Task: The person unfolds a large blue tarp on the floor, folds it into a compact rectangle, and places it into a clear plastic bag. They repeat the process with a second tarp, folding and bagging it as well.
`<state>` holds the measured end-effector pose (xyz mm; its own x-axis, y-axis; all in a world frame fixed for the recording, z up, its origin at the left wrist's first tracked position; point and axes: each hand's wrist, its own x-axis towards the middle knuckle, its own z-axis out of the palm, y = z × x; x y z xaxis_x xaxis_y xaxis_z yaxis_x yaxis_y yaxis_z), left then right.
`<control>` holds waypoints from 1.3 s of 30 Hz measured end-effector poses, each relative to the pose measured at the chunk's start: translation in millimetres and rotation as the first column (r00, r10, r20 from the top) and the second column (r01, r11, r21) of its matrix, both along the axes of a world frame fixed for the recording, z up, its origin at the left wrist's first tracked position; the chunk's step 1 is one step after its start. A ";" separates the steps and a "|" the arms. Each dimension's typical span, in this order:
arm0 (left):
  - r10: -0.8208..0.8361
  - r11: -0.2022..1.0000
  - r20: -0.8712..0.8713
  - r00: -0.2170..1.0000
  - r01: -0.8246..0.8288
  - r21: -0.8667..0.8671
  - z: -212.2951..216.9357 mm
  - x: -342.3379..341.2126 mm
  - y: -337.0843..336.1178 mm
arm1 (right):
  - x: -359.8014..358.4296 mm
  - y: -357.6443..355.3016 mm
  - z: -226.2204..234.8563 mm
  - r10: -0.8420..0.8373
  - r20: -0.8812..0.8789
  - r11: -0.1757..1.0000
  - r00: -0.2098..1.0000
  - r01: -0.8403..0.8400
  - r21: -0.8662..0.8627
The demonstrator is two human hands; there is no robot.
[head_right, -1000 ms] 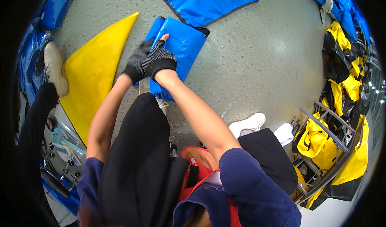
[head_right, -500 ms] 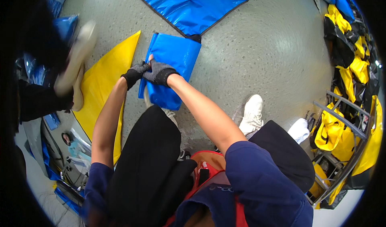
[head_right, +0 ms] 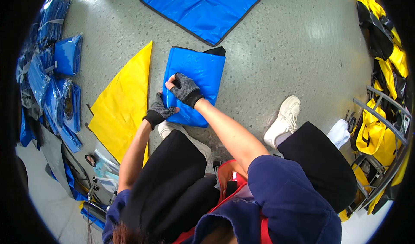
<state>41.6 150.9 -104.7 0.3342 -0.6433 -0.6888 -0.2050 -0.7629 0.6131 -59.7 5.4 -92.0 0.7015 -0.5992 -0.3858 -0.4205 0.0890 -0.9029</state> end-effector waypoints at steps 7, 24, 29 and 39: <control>0.429 0.840 -0.043 0.902 -0.416 -0.349 67.6 -91.1 -15.1 | -39.2 -7.7 91.0 0.011 -0.561 0.979 0.828 -0.124 -0.164; 0.627 0.599 0.672 0.394 0.308 -0.740 523.4 -49.1 147.4 | -117.2 -50.2 479.0 0.708 0.181 0.706 0.683 -0.694 -0.143; 0.181 0.750 -0.171 0.969 -0.248 -0.613 466.0 -154.5 261.1 | -96.6 68.2 464.1 0.990 0.097 -0.100 -0.098 -0.995 0.012; 0.939 0.087 -0.249 0.236 -0.866 -0.493 354.1 -239.3 311.0 | -81.1 192.4 397.3 0.884 -0.377 -0.380 -0.276 -0.895 -0.236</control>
<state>-197.7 461.9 249.4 0.9399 0.0298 -0.3400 0.3412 -0.0552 0.9384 -140.8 197.8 305.3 0.4781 0.7426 -0.4690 0.3537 -0.6516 -0.6711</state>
